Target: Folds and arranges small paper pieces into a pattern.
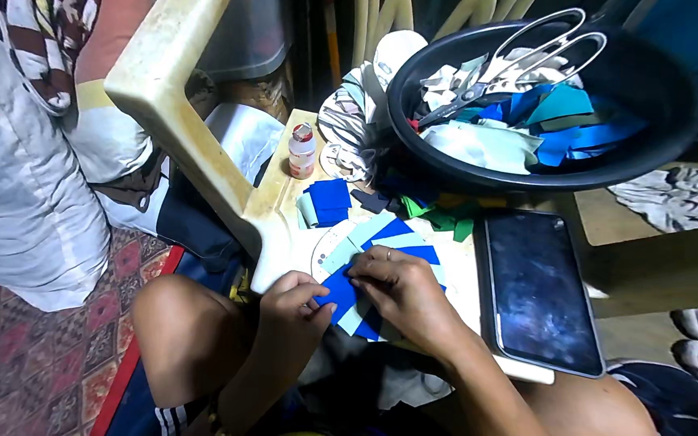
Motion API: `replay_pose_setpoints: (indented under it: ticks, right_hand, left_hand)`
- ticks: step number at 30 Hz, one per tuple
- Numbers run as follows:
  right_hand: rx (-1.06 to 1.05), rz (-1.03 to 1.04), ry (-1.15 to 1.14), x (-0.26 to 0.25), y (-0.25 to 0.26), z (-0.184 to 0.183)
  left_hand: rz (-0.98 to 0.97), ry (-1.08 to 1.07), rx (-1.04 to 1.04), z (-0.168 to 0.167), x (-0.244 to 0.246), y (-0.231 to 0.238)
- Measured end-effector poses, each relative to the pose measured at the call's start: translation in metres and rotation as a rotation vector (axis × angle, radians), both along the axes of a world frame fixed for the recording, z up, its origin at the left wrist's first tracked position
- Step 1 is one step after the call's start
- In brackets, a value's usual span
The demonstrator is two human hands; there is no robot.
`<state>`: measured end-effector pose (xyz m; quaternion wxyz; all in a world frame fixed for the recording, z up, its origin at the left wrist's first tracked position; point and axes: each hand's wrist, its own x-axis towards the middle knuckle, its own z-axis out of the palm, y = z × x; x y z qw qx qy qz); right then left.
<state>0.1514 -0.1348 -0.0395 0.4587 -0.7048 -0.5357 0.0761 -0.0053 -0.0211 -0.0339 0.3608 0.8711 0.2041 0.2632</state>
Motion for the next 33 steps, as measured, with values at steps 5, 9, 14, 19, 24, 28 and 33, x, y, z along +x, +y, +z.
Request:
replay_pose_setpoints:
  ticks: [5, 9, 14, 19, 24, 28, 33]
  right_hand:
    - [-0.013, -0.004, -0.013, 0.000, 0.000, 0.000]
    - [-0.013, -0.010, -0.024, 0.000, 0.000, 0.001]
    - [0.009, -0.010, -0.045, 0.001, 0.001, 0.000]
    - [0.012, -0.009, -0.034, 0.000, 0.001, 0.000]
    - [0.003, -0.003, -0.028, 0.001, 0.001, 0.001]
    - [-0.002, -0.005, -0.025, 0.000, 0.000, 0.001]
    - [0.008, -0.004, -0.028, 0.000, 0.000, 0.002]
  left_hand:
    - [0.057, 0.018, -0.009, 0.006, -0.004, 0.010]
    - [0.115, 0.020, 0.071, 0.006, -0.007, 0.020]
    - [0.089, 0.108, 0.120, 0.004, -0.008, 0.016]
    - [0.101, 0.147, 0.165, 0.002, -0.005, 0.013]
    - [0.110, 0.172, 0.180, 0.002, -0.003, 0.013]
    - [0.105, 0.196, 0.182, 0.001, -0.003, 0.012]
    - [0.107, 0.195, 0.173, 0.002, -0.004, 0.013]
